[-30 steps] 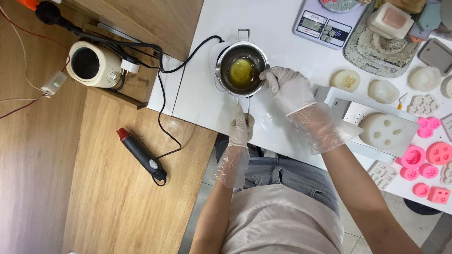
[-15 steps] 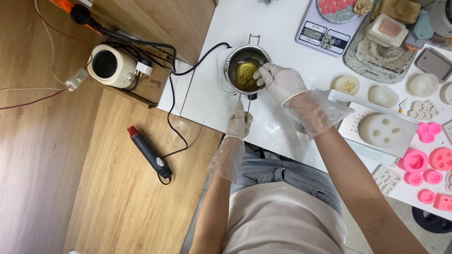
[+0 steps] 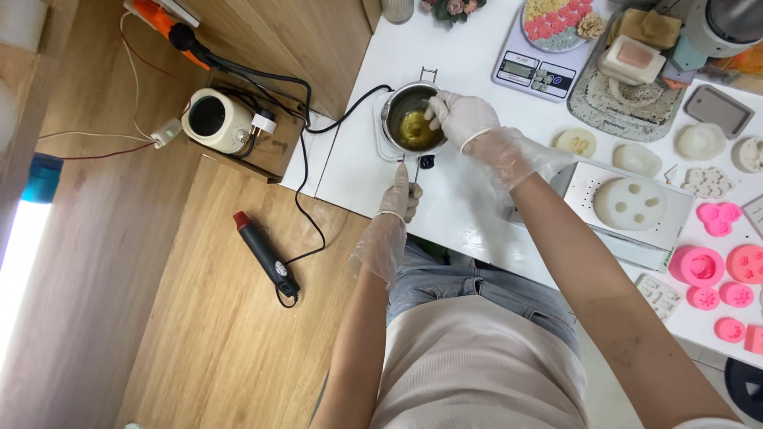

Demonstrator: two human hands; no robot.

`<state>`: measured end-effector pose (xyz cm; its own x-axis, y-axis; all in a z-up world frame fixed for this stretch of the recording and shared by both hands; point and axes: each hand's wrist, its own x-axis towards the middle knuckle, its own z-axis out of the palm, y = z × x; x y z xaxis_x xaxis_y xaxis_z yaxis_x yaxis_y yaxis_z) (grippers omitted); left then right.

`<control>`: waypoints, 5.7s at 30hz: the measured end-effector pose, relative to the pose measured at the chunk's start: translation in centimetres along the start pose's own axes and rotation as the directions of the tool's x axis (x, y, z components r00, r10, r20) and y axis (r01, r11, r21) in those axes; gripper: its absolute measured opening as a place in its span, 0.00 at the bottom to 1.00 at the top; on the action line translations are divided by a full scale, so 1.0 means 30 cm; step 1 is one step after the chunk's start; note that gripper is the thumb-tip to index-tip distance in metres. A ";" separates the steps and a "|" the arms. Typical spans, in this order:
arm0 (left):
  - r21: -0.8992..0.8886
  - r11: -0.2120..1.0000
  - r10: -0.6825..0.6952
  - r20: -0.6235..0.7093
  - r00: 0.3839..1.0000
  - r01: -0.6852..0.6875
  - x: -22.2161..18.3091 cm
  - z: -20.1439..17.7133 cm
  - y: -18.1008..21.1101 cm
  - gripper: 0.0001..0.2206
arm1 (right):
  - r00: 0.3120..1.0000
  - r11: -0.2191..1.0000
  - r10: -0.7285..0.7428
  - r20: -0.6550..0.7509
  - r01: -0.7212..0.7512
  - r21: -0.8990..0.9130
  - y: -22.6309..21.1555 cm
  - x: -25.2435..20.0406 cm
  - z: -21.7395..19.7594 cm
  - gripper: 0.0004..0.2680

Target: Pouring melted yellow wax from a pot into decorative silicone flower molds.

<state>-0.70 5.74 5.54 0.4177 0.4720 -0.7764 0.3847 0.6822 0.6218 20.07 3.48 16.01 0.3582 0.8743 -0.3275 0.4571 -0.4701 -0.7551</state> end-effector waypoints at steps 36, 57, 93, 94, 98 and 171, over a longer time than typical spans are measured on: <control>0.033 0.999 -0.003 -0.025 1.000 0.003 -0.054 0.017 0.025 0.32 | 0.969 0.945 -0.144 -0.203 0.074 -0.319 -0.004 0.050 -0.003 0.14; 0.011 1.000 0.001 -0.006 1.000 -0.001 -0.009 0.025 0.007 0.31 | 0.969 0.972 -0.151 -0.196 0.110 -0.207 -0.045 -0.004 -0.009 0.13; 0.010 1.000 0.014 0.051 0.999 -0.015 0.050 0.009 -0.024 0.32 | 0.949 0.896 -0.157 -0.273 0.020 -0.444 0.014 0.004 0.009 0.15; 0.005 1.000 0.001 0.059 0.998 -0.001 0.055 0.007 -0.025 0.32 | 0.966 0.929 -0.114 -0.231 0.021 -0.371 0.006 -0.001 0.002 0.15; -0.011 1.000 -0.019 0.063 0.998 0.020 0.040 0.015 -0.016 0.32 | 0.982 0.955 -0.092 -0.166 0.039 -0.295 0.024 0.002 0.011 0.15; 0.872 0.463 0.311 -0.328 0.892 0.159 -0.413 0.035 0.227 0.43 | 0.361 0.986 0.084 -0.929 -0.162 0.026 0.561 -0.878 -0.104 0.38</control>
<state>-2.40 3.96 19.51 0.2225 0.8161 -0.5333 0.9623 -0.0961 0.2544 20.86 -27.83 13.69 0.9237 0.1641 0.3461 0.3717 -0.6026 -0.7062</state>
